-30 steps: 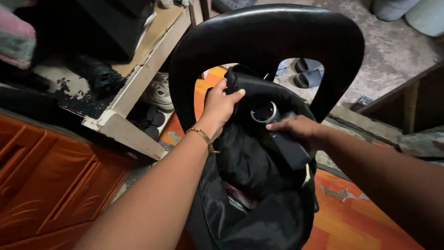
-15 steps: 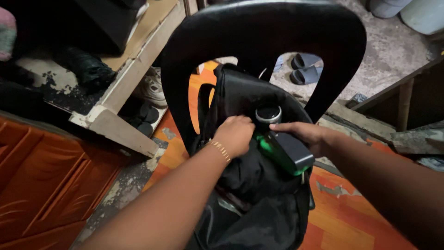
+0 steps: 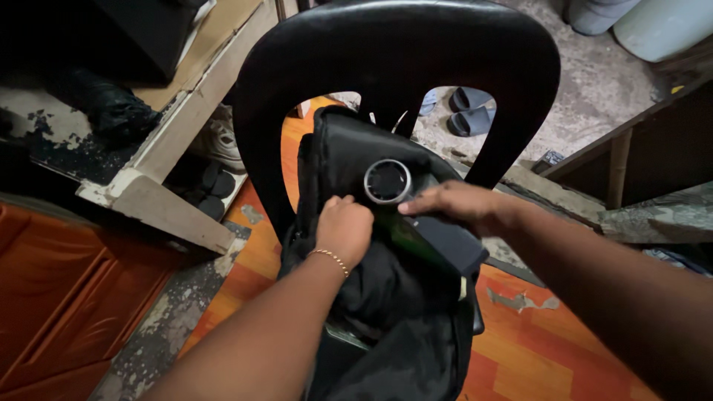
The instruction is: The person packs a black backpack with daily essentials, including a green bottle, a power bank, a thermos, a small container, a blue bottle, a purple cloth, and a black pouch. They place each item into the bag and adjust the contents.
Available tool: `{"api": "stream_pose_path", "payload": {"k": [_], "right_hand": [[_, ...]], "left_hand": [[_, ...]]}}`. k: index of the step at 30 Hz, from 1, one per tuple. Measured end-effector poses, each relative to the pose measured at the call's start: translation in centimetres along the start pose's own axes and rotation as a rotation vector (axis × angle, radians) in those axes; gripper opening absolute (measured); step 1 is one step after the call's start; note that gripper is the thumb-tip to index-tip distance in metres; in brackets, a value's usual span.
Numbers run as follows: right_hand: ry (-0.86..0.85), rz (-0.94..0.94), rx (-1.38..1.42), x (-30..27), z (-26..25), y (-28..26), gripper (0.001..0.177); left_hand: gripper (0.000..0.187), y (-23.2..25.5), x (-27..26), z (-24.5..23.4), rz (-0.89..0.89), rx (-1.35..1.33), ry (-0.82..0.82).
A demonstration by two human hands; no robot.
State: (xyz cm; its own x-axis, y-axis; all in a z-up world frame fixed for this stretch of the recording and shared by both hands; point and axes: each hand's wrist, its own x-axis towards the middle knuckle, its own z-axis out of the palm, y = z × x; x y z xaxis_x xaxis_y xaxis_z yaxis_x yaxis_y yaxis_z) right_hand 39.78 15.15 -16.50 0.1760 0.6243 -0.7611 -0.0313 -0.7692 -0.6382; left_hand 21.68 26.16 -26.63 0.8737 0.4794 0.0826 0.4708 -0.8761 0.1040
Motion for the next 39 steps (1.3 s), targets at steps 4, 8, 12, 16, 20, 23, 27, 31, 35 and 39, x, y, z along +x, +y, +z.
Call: {"api": "stream_pose_path", "payload": {"k": [4, 8, 12, 16, 20, 23, 27, 31, 35, 39], "right_hand": [[0.038, -0.073, 0.016, 1.5, -0.3, -1.1, 0.036], [0.116, -0.138, 0.084, 4.2, 0.8, -0.6, 0.034], [0.125, -0.284, -0.322, 6.7, 1.8, 1.4, 0.040], [0.083, -0.274, -0.686, 8.1, 0.1, 1.6, 0.046], [0.053, -0.022, -0.777, 8.1, -0.7, 1.8, 0.057], [0.122, 0.007, -0.737, 7.6, 0.0, 1.6, 0.069], [0.100, 0.083, -0.789, 6.3, 2.0, 1.5, 0.087], [-0.035, 0.058, -0.499, 3.4, 1.1, 1.0, 0.094], [-0.088, 0.022, -0.320, 1.5, 0.0, 1.9, 0.078], [-0.046, -0.079, -0.316, 1.8, -0.2, 3.3, 0.074]], "left_hand": [[0.015, 0.7, -2.7, -1.1, 0.175, -0.155, 0.198], [0.014, 0.6, -4.5, -2.6, 0.159, -0.263, 0.134], [0.018, -1.3, -5.1, -3.4, 0.187, -0.284, 0.105], [0.019, -2.7, -3.5, -3.8, 0.033, -0.145, -0.008], [0.045, -1.6, -2.1, -4.3, -0.137, -0.069, -0.147], [0.075, -0.4, -1.3, -5.4, -0.229, -0.134, -0.215], [0.090, 0.2, -2.2, -6.2, -0.290, -0.206, -0.317], [0.075, -0.6, -2.2, -6.1, -0.271, -0.215, -0.311], [0.078, -0.1, -2.6, -5.2, -0.167, -0.158, -0.329], [0.072, 2.0, -2.8, -4.2, 0.076, -0.189, 0.010]]}}
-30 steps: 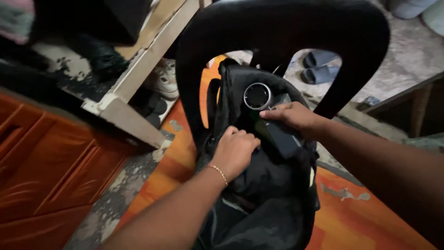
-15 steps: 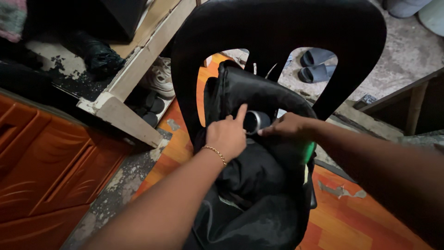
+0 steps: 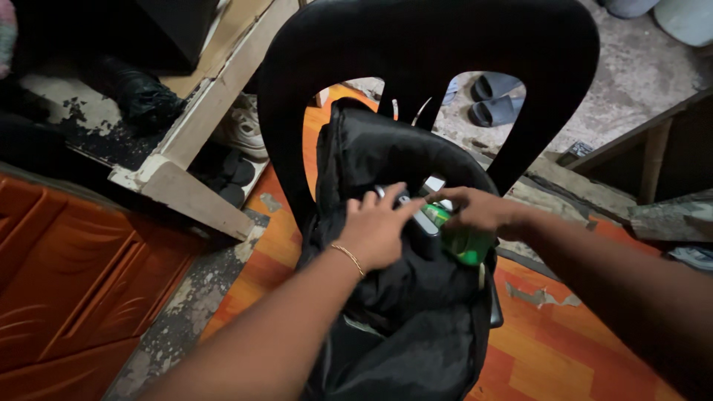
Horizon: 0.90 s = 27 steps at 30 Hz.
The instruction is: The person packs a black backpack with daily essentials, including a green bottle, a power bank, a thermos, a small container, a blue bottle, a purple cloth, and a black pouch. They place each item into the bag and adjust the contents.
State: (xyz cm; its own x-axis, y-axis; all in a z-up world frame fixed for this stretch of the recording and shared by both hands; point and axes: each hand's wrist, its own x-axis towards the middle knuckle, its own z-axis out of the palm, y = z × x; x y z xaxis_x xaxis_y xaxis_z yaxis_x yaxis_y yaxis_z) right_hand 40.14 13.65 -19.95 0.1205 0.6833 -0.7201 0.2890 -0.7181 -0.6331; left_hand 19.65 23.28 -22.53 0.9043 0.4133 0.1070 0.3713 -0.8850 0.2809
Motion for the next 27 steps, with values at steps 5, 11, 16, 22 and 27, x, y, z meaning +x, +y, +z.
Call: {"api": "stream_pose_path", "payload": {"k": [5, 11, 16, 22, 27], "right_hand": [[0.133, -0.033, -0.078, 0.1, 0.0, 1.8, 0.073], [0.277, -0.034, -0.063, -1.0, -1.5, 2.9, 0.073], [0.248, 0.084, 0.441, -3.4, -2.0, 4.6, 0.063], [0.325, -0.014, 1.162, -7.2, -2.3, 8.6, 0.050], [0.229, -0.022, 0.917, -8.1, -2.3, 9.0, 0.061]], "left_hand": [[0.053, -0.3, 1.3, 1.1, -0.112, -0.060, -0.144], [0.045, -3.9, 1.7, 0.8, -0.240, 0.107, -0.302], [0.094, -1.3, 1.7, -1.3, -0.405, 0.026, -0.595], [0.077, 2.3, 1.8, -0.8, -0.398, -0.012, -0.569], [0.039, -1.6, 1.8, 2.0, -0.327, -0.026, -0.368]]}}
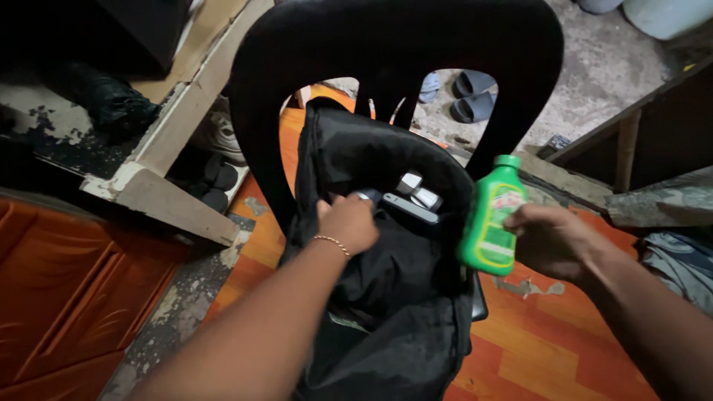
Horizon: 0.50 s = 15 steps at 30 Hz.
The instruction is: The person packs a black backpack with daily essentials, including a green bottle, a power bank, a thermos, a small container, a blue bottle, a purple cloth, and a black pouch. They place each item into the bag and adjust the contents.
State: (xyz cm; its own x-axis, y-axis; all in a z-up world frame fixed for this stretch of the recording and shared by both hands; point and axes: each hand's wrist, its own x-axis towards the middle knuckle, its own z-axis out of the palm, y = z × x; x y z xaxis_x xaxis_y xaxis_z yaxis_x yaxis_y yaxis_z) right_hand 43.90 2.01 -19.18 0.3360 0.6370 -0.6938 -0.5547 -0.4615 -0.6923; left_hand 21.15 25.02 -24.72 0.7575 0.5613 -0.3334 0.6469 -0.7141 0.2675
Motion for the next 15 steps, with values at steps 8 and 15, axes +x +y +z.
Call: {"api": "stream_pose_path", "payload": {"k": [8, 15], "right_hand": [[-0.151, 0.006, -0.071, 1.1, 7.5, 0.4, 0.057], [-0.132, -0.179, 0.005, 1.0, 10.8, -1.2, 0.062]], "left_hand": [[0.022, -1.6, -1.1, 1.0, 0.220, -0.106, 0.322], [0.018, -0.2, -3.5, 0.3, 0.287, -0.270, 0.374]]}}
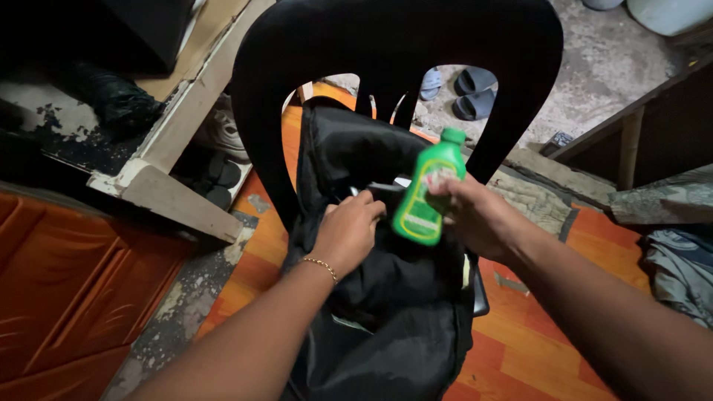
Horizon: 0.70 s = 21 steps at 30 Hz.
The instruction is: The person packs a black backpack with daily essentials, including a green bottle, a power bank, a thermos, a small container, a blue bottle, a purple cloth, and a black pouch. They place each item into the bag and adjust the contents.
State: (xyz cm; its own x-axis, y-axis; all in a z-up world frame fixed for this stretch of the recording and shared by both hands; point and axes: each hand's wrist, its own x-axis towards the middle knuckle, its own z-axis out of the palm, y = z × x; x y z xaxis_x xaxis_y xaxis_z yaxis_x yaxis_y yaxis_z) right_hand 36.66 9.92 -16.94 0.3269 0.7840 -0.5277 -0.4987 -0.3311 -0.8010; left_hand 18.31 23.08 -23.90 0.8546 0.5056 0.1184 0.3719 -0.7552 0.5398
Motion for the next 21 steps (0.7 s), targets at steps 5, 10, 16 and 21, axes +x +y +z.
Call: {"api": "stream_pose_path", "payload": {"k": [5, 10, 16, 21], "right_hand": [[-0.077, 0.001, -0.042, 1.7, 3.8, 0.5, 0.056], [-0.094, 0.084, -0.070, 1.6, 4.7, 0.9, 0.052], [-0.070, 0.031, 0.055, 0.0, 0.7, 2.6, 0.044], [0.174, -0.017, 0.215, -1.9, -5.6, 3.7, 0.037]], "left_hand": [[0.023, 0.9, -0.8, -1.2, -0.116, -0.077, 0.009], [0.079, 0.5, 0.2, -2.8, -0.274, -0.102, -0.140], [0.054, -2.2, 3.9, -2.9, -0.220, -0.164, -0.028], [0.059, -3.3, 4.7, -3.9, -0.586, 0.219, -0.210]]}}
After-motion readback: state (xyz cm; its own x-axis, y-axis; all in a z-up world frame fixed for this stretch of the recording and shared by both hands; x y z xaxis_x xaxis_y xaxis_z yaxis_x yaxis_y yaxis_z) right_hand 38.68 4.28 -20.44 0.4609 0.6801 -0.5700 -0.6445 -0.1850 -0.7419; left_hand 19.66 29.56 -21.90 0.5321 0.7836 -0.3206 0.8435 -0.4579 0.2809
